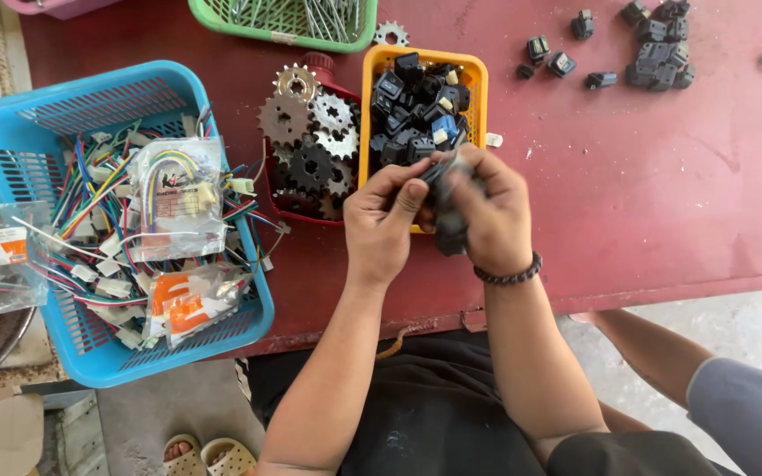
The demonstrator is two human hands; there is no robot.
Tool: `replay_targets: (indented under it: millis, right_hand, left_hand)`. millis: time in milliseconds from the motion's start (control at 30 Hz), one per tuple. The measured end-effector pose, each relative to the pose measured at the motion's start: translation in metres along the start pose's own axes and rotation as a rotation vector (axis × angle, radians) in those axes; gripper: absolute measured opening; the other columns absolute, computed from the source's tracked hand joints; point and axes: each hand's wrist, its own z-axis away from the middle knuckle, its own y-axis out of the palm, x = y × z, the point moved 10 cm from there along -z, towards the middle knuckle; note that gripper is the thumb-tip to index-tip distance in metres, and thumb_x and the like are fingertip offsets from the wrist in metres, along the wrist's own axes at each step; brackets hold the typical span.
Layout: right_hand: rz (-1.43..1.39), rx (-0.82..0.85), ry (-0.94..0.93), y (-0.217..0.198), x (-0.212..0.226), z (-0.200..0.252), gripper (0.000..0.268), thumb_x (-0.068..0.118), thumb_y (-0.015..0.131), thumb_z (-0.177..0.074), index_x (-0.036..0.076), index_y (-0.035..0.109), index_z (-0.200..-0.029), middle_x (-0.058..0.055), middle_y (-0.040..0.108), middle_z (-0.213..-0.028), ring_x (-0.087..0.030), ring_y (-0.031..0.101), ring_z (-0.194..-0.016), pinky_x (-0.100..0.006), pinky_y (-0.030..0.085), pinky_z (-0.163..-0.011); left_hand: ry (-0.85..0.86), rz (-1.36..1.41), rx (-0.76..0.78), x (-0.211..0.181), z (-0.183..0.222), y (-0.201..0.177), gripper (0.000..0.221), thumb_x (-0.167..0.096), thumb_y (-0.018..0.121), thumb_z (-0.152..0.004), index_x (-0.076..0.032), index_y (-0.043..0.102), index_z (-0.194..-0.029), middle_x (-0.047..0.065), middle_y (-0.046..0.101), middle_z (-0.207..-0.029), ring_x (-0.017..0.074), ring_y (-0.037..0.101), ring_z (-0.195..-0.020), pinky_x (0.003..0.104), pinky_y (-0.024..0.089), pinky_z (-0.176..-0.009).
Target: Cleaning several small electronic switches using a cloth at a workbench.
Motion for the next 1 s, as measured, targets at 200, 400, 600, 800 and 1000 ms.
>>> replay_targets:
  millis: [200,400,600,800,1000]
  right_hand:
    - [0.137,0.036,-0.101,0.004,0.008,-0.004,0.023,-0.002,0.072,-0.090,-0.002,0.072,-0.112,-0.012,0.067,-0.100,-0.014,0.059,-0.095,-0.026,0.046,-0.083]
    - [0.280,0.045,-0.051,0.018,0.013,0.003,0.039,-0.006,0.074,-0.086,0.002,0.071,-0.125,-0.013,0.070,-0.099,-0.013,0.059,-0.096,-0.034,0.055,-0.083]
    - [0.343,0.126,-0.065,0.007,-0.005,-0.010,0.039,0.004,0.078,-0.089,0.008,0.072,-0.127,-0.010,0.072,-0.102,-0.013,0.060,-0.100,-0.035,0.056,-0.089]
    - [0.355,-0.007,0.037,-0.009,-0.005,-0.033,0.034,0.011,0.078,-0.094,0.006,0.070,-0.126,-0.004,0.068,-0.095,-0.006,0.058,-0.084,-0.024,0.056,-0.077]
    - [0.450,-0.136,-0.012,-0.062,-0.020,-0.028,0.017,0.006,0.067,-0.106,-0.002,0.071,-0.120,-0.015,0.069,-0.097,-0.017,0.063,-0.082,-0.030,0.057,-0.074]
  left_hand:
    - [0.005,-0.003,-0.032,0.006,0.001,-0.006,0.021,-0.013,0.068,-0.101,0.003,0.074,-0.113,0.009,0.067,-0.078,0.0148,0.071,-0.063,0.028,0.065,-0.052]
    - [-0.054,-0.093,-0.162,0.013,-0.003,-0.026,0.030,-0.031,0.066,-0.103,-0.002,0.076,-0.103,0.014,0.071,-0.081,0.0106,0.060,-0.052,0.025,0.056,-0.042]
    - [-0.187,-0.193,-0.139,0.021,-0.010,-0.033,0.035,-0.035,0.064,-0.103,-0.007,0.074,-0.084,0.005,0.056,-0.051,0.0093,0.057,-0.041,0.020,0.046,-0.037]
    - [-0.235,-0.231,-0.250,0.005,-0.005,-0.034,0.035,-0.033,0.062,-0.104,-0.001,0.076,-0.099,0.004,0.058,-0.059,0.0077,0.054,-0.047,0.020,0.049,-0.041]
    - [-0.219,-0.228,-0.226,0.010,0.002,-0.024,0.024,-0.022,0.064,-0.103,-0.001,0.075,-0.109,0.004,0.060,-0.065,0.0071,0.057,-0.051,0.021,0.052,-0.042]
